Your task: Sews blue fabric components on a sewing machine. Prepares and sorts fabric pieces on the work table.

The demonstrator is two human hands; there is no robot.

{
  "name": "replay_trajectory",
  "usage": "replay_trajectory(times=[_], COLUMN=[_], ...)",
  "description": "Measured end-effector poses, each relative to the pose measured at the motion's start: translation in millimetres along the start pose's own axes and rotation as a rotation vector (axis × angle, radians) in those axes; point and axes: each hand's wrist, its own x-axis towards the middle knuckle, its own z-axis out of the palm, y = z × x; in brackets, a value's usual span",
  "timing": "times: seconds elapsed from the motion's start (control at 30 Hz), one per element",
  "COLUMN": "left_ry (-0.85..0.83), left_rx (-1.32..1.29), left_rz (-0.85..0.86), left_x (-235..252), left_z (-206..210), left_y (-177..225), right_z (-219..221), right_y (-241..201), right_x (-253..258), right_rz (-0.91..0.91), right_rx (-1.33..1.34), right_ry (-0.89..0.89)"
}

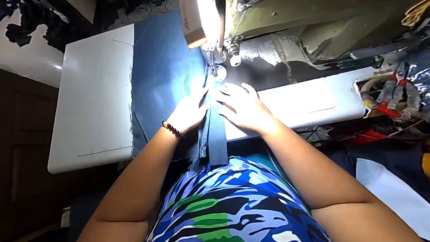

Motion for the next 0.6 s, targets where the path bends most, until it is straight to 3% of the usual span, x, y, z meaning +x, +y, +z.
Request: replay_trajectory(times=[0.13,0.33,0.6], left_ry=[0.061,0.162,0.038], left_rx=[-0.006,-0.046,-0.016], left_rz=[0.072,0.103,0.056], left_x=[-24,0,12], left_z=[4,-14,12], left_y=[1,1,12], right_z=[1,1,2], right_y=[0,-1,1], right_x=[-2,3,0], right_rz=[0.007,0.020,0.002], right_rx=[-0.013,-0.027,-0.034], right_ry=[-0.016,-0.047,-0.037])
